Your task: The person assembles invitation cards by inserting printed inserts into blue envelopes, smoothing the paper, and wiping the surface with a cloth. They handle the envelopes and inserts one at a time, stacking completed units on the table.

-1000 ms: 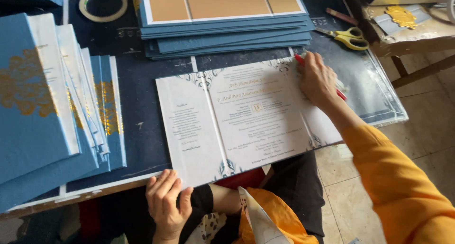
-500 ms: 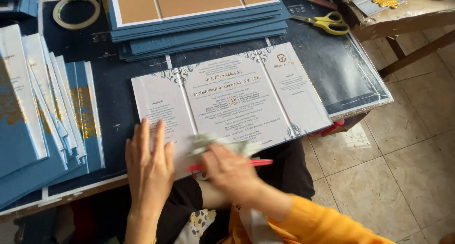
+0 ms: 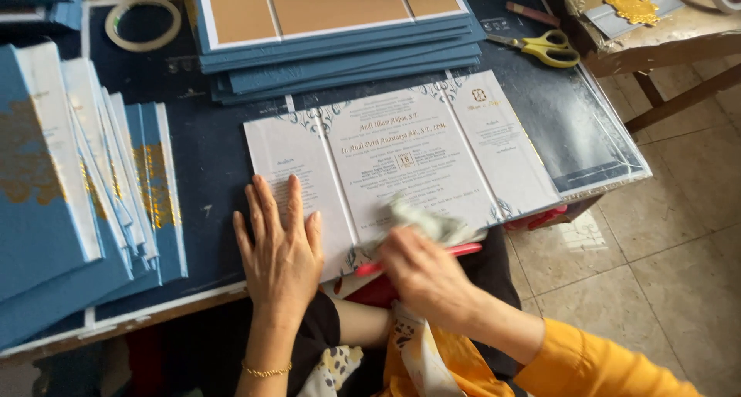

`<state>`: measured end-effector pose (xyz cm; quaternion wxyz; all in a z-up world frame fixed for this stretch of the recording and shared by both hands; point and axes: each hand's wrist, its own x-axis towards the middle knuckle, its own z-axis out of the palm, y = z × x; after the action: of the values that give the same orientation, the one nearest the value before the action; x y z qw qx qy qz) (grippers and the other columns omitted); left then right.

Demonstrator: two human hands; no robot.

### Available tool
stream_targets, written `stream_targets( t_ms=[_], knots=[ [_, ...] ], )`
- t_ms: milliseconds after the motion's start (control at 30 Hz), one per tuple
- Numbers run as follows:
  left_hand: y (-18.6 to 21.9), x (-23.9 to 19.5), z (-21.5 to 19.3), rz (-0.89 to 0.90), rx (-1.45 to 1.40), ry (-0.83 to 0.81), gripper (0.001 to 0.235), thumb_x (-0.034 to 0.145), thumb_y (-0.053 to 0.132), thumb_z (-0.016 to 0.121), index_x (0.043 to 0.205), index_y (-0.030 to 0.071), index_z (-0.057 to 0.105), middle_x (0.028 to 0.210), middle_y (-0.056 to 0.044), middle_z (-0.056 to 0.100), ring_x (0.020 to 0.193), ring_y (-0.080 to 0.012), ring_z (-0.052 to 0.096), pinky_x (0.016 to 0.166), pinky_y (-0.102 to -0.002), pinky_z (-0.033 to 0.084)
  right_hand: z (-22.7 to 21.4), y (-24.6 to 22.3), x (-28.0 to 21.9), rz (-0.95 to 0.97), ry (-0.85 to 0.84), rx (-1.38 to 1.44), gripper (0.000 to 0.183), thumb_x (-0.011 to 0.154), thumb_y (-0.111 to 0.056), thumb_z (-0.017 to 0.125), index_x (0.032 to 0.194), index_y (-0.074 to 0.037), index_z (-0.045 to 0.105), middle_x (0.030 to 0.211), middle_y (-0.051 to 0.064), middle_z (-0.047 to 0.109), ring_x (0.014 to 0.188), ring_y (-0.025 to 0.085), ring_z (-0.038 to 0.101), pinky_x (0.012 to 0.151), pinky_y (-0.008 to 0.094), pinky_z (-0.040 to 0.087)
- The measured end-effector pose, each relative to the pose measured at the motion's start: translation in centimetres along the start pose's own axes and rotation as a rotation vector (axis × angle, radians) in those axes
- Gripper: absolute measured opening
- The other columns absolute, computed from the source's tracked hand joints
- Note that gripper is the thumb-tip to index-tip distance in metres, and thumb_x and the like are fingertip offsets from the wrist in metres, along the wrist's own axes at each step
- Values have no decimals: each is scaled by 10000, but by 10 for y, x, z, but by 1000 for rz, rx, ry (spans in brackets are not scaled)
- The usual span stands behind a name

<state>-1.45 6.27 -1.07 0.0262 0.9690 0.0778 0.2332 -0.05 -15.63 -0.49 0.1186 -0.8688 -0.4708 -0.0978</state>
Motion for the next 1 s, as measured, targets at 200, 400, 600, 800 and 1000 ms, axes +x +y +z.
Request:
stream_targets(
  t_ms=[200,400,600,800,1000],
  knots=[
    [-1,0,-1,-38,-123,-86,554,1032,410,391,1535,177,389,1576,-299,282,1467,-419,295,1138,-551,297,40,77,143,-86,-7,18,22,973,-14,553,954,-14,565,1002,128,523,806,261,566,454,384,520],
    [-1,2,-6,-12,-48,-98,562,1046,402,352,1560,177,325,1571,-275,301,1455,-396,315,1129,-529,312,59,121,229,113,-53,-2,191,1032,-190,564,973,-8,565,927,99,492,687,215,531,410,352,454],
    [-1,0,-4,-4,-20,-49,574,1020,399,415,1533,144,375,1553,-305,328,1432,-419,366,1116,-541,347,-11,4,80,31,-178,5,379,778,61,497,1150,32,566,1425,308,424,1275,566,436,863,821,381],
    [-3,-2,-1,-11,-12,-42,571,993,397,453,1522,184,434,1547,-272,388,1420,-378,405,1108,-511,359,-14,-15,36,-66,120,16,29,913,-17,532,922,-44,527,842,76,473,679,249,484,440,361,419],
    [-3,-3,-5,20,33,-29,572,997,376,461,1528,164,437,1542,-263,411,1412,-378,431,1096,-521,389,-29,149,-1,806,-286,-103,576,906,-14,502,1444,-168,367,1269,64,474,653,368,644,441,504,548]
  ],
)
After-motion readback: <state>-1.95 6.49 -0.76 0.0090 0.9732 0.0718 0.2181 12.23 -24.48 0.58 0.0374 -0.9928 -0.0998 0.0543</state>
